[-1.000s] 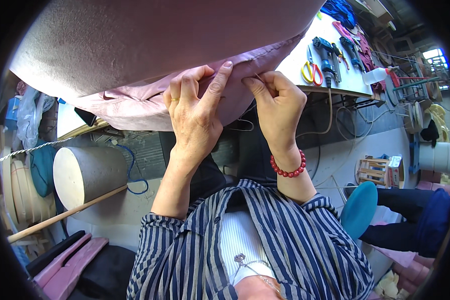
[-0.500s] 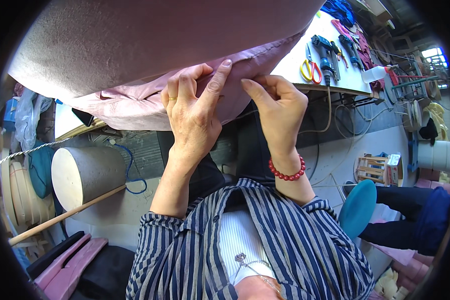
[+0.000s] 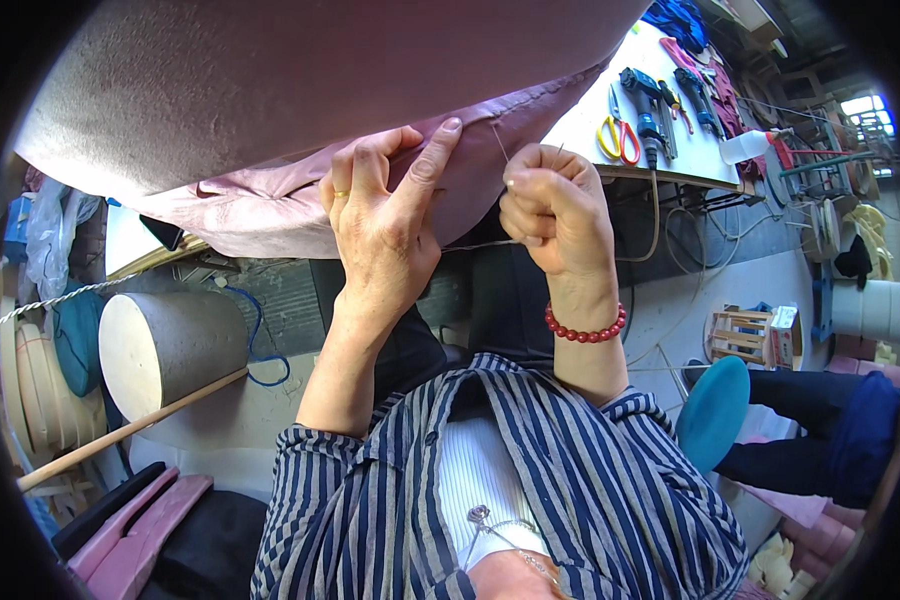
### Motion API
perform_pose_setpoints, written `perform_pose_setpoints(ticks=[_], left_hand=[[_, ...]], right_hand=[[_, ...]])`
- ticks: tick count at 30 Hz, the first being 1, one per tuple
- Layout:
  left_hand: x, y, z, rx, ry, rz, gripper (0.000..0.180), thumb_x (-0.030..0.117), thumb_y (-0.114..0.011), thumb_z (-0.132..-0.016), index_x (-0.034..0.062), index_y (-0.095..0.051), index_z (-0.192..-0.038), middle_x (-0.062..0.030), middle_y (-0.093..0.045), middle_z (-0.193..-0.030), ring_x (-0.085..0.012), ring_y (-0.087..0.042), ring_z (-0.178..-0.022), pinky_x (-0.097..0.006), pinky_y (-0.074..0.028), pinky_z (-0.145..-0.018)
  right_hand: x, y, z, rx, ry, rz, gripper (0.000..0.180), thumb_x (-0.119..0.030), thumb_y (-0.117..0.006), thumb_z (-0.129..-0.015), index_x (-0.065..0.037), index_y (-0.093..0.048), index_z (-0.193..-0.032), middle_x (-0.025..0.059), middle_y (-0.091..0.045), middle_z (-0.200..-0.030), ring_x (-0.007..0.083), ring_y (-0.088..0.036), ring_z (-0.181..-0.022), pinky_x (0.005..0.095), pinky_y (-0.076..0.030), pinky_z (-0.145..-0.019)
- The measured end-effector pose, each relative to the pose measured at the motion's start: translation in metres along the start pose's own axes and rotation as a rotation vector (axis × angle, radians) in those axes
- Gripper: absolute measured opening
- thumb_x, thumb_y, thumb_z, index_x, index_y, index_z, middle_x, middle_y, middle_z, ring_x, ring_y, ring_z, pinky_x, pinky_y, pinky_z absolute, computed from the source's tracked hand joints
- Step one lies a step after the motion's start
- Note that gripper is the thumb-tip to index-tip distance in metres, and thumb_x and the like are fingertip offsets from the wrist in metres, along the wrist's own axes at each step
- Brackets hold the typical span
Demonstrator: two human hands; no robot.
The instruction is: Hand-sewing a fabric cover onto a piece of upholstered furniture.
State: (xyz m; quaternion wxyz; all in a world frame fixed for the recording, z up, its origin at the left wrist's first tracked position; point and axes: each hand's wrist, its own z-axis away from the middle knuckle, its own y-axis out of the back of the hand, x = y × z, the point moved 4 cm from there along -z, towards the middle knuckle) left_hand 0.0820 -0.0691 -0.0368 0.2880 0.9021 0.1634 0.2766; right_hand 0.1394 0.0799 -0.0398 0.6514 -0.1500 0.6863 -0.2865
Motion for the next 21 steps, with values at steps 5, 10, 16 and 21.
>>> perform_pose_setpoints(ticks=[5, 10, 16, 21], left_hand=[[0.0, 0.001, -0.003, -0.002, -0.002, 0.009, 0.06, -0.004, -0.066, -0.075, 0.0231, -0.065, -0.129, -0.0045, -0.056, -0.112, -0.0236, -0.051, -0.105, -0.037, -0.037, -0.092], [-0.002, 0.0, -0.001, 0.021, -0.015, 0.001, 0.059, -0.003, -0.065, -0.076, 0.0235, -0.065, -0.129, -0.0045, -0.056, -0.112, -0.0232, -0.051, -0.105, -0.037, -0.037, -0.094], [-0.004, 0.0, 0.001, 0.02, -0.006, -0.006, 0.057, -0.001, -0.066, -0.078, 0.0241, -0.065, -0.129, -0.0044, -0.056, -0.112, -0.0223, -0.052, -0.105, -0.037, -0.037, -0.094], [-0.004, 0.0, 0.0, 0.025, -0.008, -0.004, 0.056, -0.001, -0.065, -0.079, 0.0241, -0.065, -0.129, -0.0042, -0.057, -0.111, -0.0216, -0.052, -0.104, -0.036, -0.036, -0.092]], right_hand=[[-0.004, 0.002, 0.013, -0.058, -0.151, 0.556, 0.011, -0.007, -0.067, -0.088, 0.002, -0.066, -0.083, -0.0041, -0.05, -0.057, 0.0014, -0.042, -0.048, 0.0184, -0.029, -0.043], [-0.044, 0.012, 0.023, 0.083, 0.361, 1.007, 0.012, -0.006, -0.056, -0.098, 0.003, -0.061, -0.104, 0.0009, -0.056, -0.071, 0.0065, -0.05, -0.059, 0.0207, -0.04, -0.053], [-0.066, -0.024, -0.002, 0.026, 0.944, 1.529, 0.012, 0.007, -0.07, -0.077, -0.001, -0.068, -0.086, 0.0106, -0.064, -0.079, 0.0264, -0.066, -0.072, 0.0307, -0.052, -0.064], [-0.067, -0.02, -0.014, -0.039, 1.173, 1.646, 0.02, 0.008, -0.071, -0.067, -0.004, -0.072, -0.083, 0.008, -0.063, -0.08, 0.0249, -0.065, -0.078, 0.0316, -0.054, -0.064]])
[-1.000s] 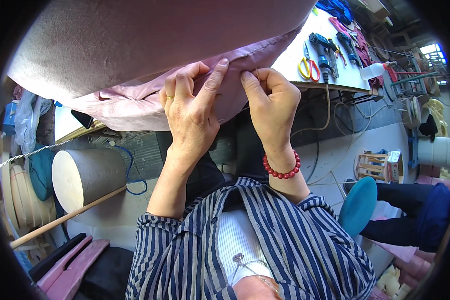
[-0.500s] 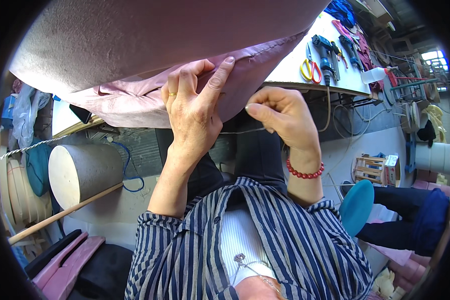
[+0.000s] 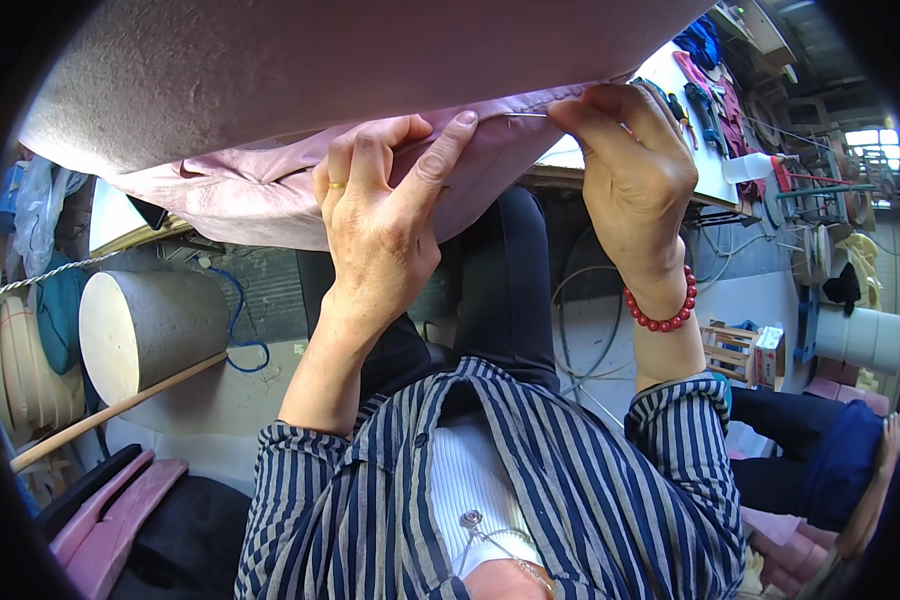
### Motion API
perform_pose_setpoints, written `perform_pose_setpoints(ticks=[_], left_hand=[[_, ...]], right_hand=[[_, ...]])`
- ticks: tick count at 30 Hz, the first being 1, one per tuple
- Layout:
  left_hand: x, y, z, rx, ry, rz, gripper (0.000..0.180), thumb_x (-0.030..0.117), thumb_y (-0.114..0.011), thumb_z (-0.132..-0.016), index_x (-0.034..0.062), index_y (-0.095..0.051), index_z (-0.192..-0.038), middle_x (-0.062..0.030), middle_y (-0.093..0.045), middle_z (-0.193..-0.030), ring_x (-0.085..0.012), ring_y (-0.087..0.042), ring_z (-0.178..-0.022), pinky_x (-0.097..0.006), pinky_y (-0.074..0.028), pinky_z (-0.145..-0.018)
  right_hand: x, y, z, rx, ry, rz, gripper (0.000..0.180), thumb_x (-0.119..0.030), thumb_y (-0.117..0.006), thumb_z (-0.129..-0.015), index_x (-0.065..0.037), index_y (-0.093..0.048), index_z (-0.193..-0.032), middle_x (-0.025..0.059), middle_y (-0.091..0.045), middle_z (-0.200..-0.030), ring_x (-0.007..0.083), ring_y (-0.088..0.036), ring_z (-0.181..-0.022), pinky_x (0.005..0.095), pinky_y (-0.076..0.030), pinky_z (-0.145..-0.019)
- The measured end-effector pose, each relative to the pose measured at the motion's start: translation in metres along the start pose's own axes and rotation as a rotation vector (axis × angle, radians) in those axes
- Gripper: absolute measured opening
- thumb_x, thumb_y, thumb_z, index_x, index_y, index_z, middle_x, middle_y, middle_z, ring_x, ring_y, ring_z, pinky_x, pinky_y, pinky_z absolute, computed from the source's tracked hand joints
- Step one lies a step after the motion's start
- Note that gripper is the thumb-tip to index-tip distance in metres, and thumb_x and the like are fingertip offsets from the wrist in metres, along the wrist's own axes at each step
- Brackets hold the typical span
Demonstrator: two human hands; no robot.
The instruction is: Hand-sewing a fabric cover onto a piece of upholstered furniture.
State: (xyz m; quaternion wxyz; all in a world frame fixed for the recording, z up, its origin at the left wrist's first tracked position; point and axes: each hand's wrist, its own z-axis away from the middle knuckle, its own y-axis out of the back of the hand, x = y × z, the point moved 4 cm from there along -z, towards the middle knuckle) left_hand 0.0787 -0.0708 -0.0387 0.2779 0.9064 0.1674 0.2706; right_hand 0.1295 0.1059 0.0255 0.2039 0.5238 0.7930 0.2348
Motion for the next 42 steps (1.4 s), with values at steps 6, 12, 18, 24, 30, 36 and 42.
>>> perform_pose_setpoints(ticks=[6, 12, 18, 24, 30, 36, 42], left_hand=[[-0.001, 0.001, 0.001, 0.009, -0.012, -0.017, 0.056, -0.001, -0.065, -0.078, 0.0235, -0.065, -0.129, -0.0045, -0.057, -0.111, -0.0212, -0.052, -0.104, -0.035, -0.036, -0.091], [-0.001, 0.001, 0.003, 0.003, -0.021, -0.043, 0.056, 0.001, -0.063, -0.079, 0.0249, -0.064, -0.13, -0.0044, -0.056, -0.111, -0.0215, -0.052, -0.104, -0.036, -0.036, -0.091], [-0.002, 0.0, 0.002, 0.011, -0.021, -0.036, 0.054, 0.003, -0.062, -0.081, 0.0252, -0.064, -0.13, -0.004, -0.056, -0.111, -0.0211, -0.051, -0.104, -0.036, -0.036, -0.091], [-0.001, 0.002, 0.002, 0.007, -0.016, -0.022, 0.052, 0.005, -0.061, -0.081, 0.0242, -0.065, -0.13, -0.0036, -0.057, -0.11, -0.021, -0.052, -0.104, -0.036, -0.036, -0.091], [0.0, 0.004, 0.002, 0.009, -0.016, -0.033, 0.051, 0.006, -0.06, -0.081, 0.0231, -0.065, -0.129, -0.0037, -0.057, -0.11, -0.0211, -0.052, -0.104, -0.036, -0.036, -0.091], [0.0, 0.003, 0.001, 0.015, -0.027, -0.034, 0.051, 0.005, -0.06, -0.08, 0.0225, -0.066, -0.128, -0.0035, -0.057, -0.11, -0.0211, -0.052, -0.103, -0.036, -0.036, -0.091], [0.0, 0.003, 0.002, 0.026, -0.035, -0.03, 0.053, 0.005, -0.061, -0.079, 0.0227, -0.065, -0.129, -0.0034, -0.056, -0.11, -0.0209, -0.052, -0.103, -0.035, -0.035, -0.091]], right_hand=[[0.005, -0.001, -0.002, -0.071, 0.102, 0.046, 0.023, 0.006, -0.071, -0.062, -0.005, -0.072, -0.082, 0.0066, -0.06, -0.078, 0.0223, -0.064, -0.077, 0.0307, -0.053, -0.062], [-0.002, 0.008, -0.008, -0.211, 0.147, 0.104, 0.029, 0.008, -0.076, -0.071, -0.006, -0.077, -0.096, 0.0096, -0.064, -0.084, 0.0205, -0.064, -0.078, 0.0278, -0.055, -0.065], [0.003, 0.006, -0.011, -0.176, 0.189, 0.055, 0.025, 0.006, -0.074, -0.067, -0.005, -0.074, -0.089, 0.0082, -0.06, -0.08, 0.0208, -0.063, -0.075, 0.0287, -0.054, -0.061], [0.001, 0.006, -0.012, -0.224, 0.188, 0.098, 0.028, 0.01, -0.075, -0.071, -0.005, -0.077, -0.095, 0.011, -0.065, -0.087, 0.0219, -0.066, -0.079, 0.027, -0.059, -0.068], [0.003, -0.001, -0.004, -0.152, 0.143, 0.031, 0.026, 0.008, -0.076, -0.071, -0.003, -0.077, -0.094, 0.0109, -0.066, -0.088, 0.0213, -0.066, -0.083, 0.0278, -0.058, -0.072], [0.014, -0.013, 0.001, 0.078, 0.223, -0.087, 0.027, 0.001, -0.07, -0.054, -0.003, -0.071, -0.081, 0.0082, -0.06, -0.077, 0.0237, -0.061, -0.073, 0.0302, -0.051, -0.06], [0.015, -0.017, 0.003, 0.127, 0.207, -0.108, 0.027, 0.001, -0.07, -0.054, -0.003, -0.072, -0.081, 0.0083, -0.061, -0.078, 0.0242, -0.062, -0.074, 0.0304, -0.051, -0.061]])
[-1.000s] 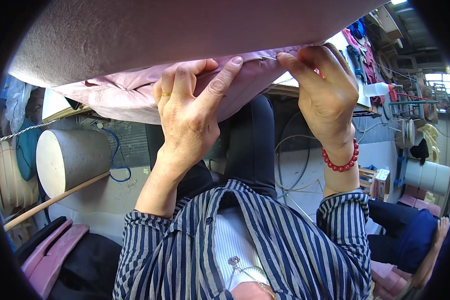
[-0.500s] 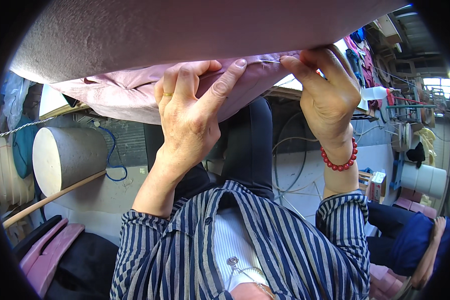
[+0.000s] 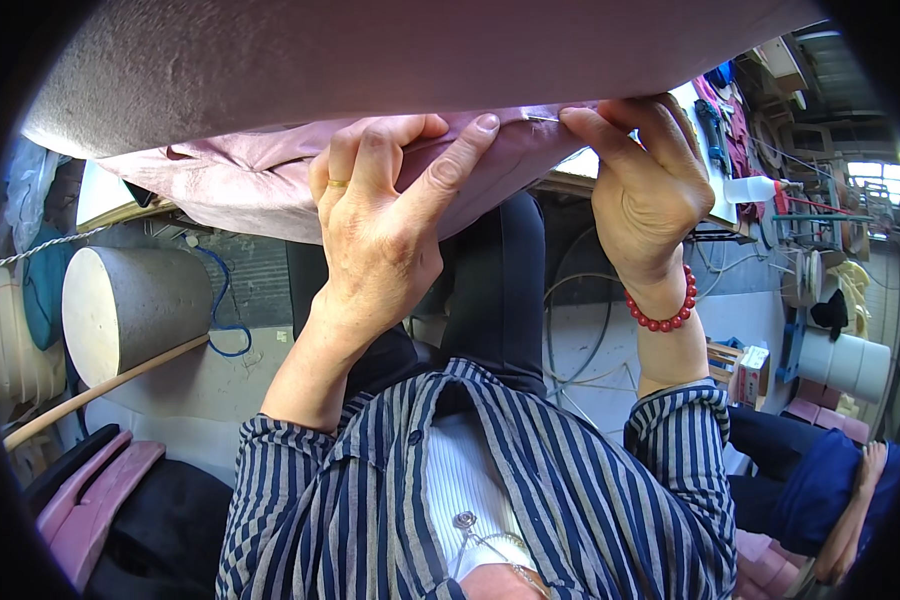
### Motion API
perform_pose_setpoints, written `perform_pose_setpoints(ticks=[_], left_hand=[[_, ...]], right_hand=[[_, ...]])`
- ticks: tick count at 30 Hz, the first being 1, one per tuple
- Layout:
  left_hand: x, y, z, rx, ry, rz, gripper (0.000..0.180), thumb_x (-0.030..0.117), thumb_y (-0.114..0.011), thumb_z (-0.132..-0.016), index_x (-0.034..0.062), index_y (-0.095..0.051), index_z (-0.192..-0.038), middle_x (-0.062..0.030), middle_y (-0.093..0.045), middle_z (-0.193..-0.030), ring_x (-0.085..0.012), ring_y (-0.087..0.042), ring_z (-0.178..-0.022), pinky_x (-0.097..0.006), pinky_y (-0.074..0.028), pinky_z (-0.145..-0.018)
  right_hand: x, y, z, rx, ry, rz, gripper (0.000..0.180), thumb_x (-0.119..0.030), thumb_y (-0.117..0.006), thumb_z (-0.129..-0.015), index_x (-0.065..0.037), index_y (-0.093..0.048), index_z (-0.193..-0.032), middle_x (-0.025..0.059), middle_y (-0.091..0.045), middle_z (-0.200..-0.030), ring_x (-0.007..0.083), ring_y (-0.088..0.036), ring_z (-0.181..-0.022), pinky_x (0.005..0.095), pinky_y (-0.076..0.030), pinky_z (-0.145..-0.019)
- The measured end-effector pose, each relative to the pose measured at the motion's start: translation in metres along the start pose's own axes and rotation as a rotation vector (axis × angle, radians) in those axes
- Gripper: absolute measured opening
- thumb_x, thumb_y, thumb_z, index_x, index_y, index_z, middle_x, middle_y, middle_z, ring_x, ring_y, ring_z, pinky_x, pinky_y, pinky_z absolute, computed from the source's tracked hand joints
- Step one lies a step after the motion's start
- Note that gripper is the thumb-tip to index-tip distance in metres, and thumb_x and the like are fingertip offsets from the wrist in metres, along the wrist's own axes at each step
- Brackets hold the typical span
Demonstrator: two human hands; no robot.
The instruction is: Hand-sewing a fabric cover onto a piece of upholstered furniture.
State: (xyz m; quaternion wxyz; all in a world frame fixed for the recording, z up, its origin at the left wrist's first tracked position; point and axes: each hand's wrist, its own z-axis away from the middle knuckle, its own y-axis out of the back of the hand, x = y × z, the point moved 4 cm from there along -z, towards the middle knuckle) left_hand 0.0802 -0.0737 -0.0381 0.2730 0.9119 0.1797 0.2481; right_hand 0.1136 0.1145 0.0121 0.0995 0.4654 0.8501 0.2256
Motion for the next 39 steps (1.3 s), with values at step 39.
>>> perform_pose_setpoints(ticks=[39], left_hand=[[-0.002, -0.004, 0.003, 0.164, -0.027, 0.102, 0.047, 0.002, -0.071, -0.069, 0.01, -0.069, -0.116, -0.0039, -0.063, -0.106, -0.022, -0.058, -0.099, -0.036, -0.041, -0.088]], right_hand=[[-0.032, -0.013, -0.016, 0.04, -0.183, 0.146, 0.021, 0.008, -0.065, -0.06, -0.006, -0.069, -0.075, 0.0058, -0.062, -0.078, 0.0243, -0.063, -0.073, 0.034, -0.051, -0.062]])
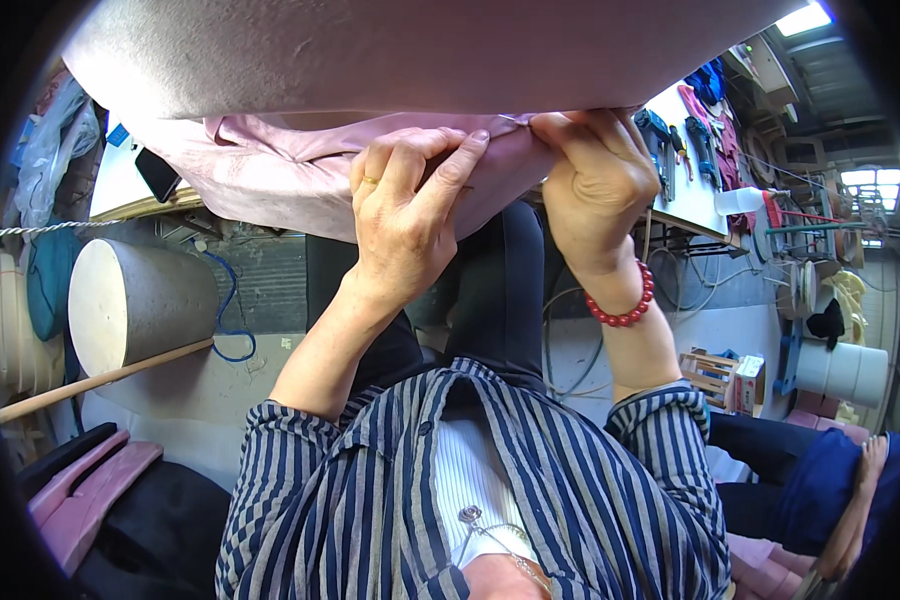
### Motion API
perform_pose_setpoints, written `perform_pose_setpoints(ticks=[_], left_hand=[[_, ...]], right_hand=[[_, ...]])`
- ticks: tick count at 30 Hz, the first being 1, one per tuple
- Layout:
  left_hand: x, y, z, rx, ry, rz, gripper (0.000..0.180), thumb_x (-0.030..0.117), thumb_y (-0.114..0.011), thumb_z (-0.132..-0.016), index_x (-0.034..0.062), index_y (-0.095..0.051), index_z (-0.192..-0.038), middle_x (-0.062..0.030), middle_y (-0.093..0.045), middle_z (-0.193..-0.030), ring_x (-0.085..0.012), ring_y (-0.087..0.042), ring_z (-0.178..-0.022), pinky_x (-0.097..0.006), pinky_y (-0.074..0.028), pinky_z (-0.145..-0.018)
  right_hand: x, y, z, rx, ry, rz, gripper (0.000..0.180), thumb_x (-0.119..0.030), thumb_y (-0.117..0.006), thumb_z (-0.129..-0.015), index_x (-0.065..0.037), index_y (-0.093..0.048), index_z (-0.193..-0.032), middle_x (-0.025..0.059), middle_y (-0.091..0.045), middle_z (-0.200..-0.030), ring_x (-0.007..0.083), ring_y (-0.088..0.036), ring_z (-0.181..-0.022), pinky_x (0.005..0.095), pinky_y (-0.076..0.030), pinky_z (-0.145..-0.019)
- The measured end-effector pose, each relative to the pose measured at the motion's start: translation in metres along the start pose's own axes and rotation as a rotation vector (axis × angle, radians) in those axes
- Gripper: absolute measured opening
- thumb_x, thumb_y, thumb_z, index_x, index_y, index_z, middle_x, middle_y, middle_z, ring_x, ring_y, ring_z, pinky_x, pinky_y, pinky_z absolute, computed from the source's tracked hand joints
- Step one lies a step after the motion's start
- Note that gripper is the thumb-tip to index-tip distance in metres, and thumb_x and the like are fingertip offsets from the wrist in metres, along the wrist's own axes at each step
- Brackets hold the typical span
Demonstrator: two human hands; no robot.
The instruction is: Hand-sewing a fabric cover onto a piece of upholstered furniture.
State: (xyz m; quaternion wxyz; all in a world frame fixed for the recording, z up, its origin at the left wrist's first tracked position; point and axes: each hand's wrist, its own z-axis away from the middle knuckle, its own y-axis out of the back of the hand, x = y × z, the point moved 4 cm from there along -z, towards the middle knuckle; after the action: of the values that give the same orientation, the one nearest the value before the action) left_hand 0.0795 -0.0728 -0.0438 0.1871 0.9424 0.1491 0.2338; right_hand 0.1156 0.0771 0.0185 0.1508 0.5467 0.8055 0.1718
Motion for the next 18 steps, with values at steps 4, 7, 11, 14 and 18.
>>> perform_pose_setpoints(ticks=[4, 7, 11, 14, 18], left_hand=[[0.0, -0.001, 0.0, 0.019, -0.008, 0.015, 0.047, 0.002, -0.072, -0.068, 0.0096, -0.07, -0.114, -0.0035, -0.063, -0.105, -0.0217, -0.058, -0.098, -0.036, -0.042, -0.087], [-0.006, 0.002, 0.004, 0.028, -0.002, 0.011, 0.047, 0.002, -0.072, -0.067, 0.0092, -0.07, -0.114, -0.0034, -0.064, -0.104, -0.0218, -0.058, -0.098, -0.036, -0.042, -0.086], [-0.003, 0.0, 0.002, 0.037, -0.017, 0.017, 0.046, 0.002, -0.071, -0.068, 0.0087, -0.07, -0.113, -0.0034, -0.064, -0.103, -0.0217, -0.058, -0.097, -0.036, -0.043, -0.085], [-0.003, -0.001, 0.004, 0.044, -0.022, 0.028, 0.044, 0.003, -0.071, -0.07, 0.0087, -0.07, -0.113, -0.0032, -0.064, -0.103, -0.0217, -0.058, -0.096, -0.036, -0.043, -0.084], [-0.004, -0.002, 0.003, 0.071, -0.032, 0.036, 0.042, 0.003, -0.07, -0.071, 0.0084, -0.07, -0.113, -0.0031, -0.064, -0.103, -0.0219, -0.058, -0.094, -0.036, -0.044, -0.082]], right_hand=[[-0.003, -0.001, 0.001, -0.01, 0.057, 0.094, 0.023, 0.006, -0.066, -0.062, -0.007, -0.07, -0.08, 0.0043, -0.065, -0.075, 0.024, -0.064, -0.073, 0.0331, -0.051, -0.063], [-0.017, 0.013, -0.004, -0.23, 0.058, 0.213, 0.023, 0.0, -0.068, -0.07, -0.007, -0.071, -0.092, 0.003, -0.068, -0.081, 0.0203, -0.065, -0.067, 0.0314, -0.05, -0.058], [-0.036, 0.022, -0.019, -0.329, 0.106, 0.3, 0.016, -0.003, -0.074, -0.075, -0.003, -0.073, -0.092, 0.0085, -0.069, -0.076, 0.0225, -0.064, -0.058, 0.029, -0.05, -0.053], [-0.035, 0.003, -0.02, -0.488, 0.215, 0.41, 0.01, -0.005, -0.066, -0.075, -0.005, -0.068, -0.085, 0.0062, -0.06, -0.065, 0.0228, -0.065, -0.057, 0.0296, -0.051, -0.052], [-0.04, -0.01, -0.03, -0.693, 0.431, 0.561, 0.005, -0.011, -0.068, -0.067, -0.006, -0.067, -0.067, 0.0081, -0.063, -0.06, 0.0164, -0.067, -0.055, 0.0282, -0.05, -0.046]])
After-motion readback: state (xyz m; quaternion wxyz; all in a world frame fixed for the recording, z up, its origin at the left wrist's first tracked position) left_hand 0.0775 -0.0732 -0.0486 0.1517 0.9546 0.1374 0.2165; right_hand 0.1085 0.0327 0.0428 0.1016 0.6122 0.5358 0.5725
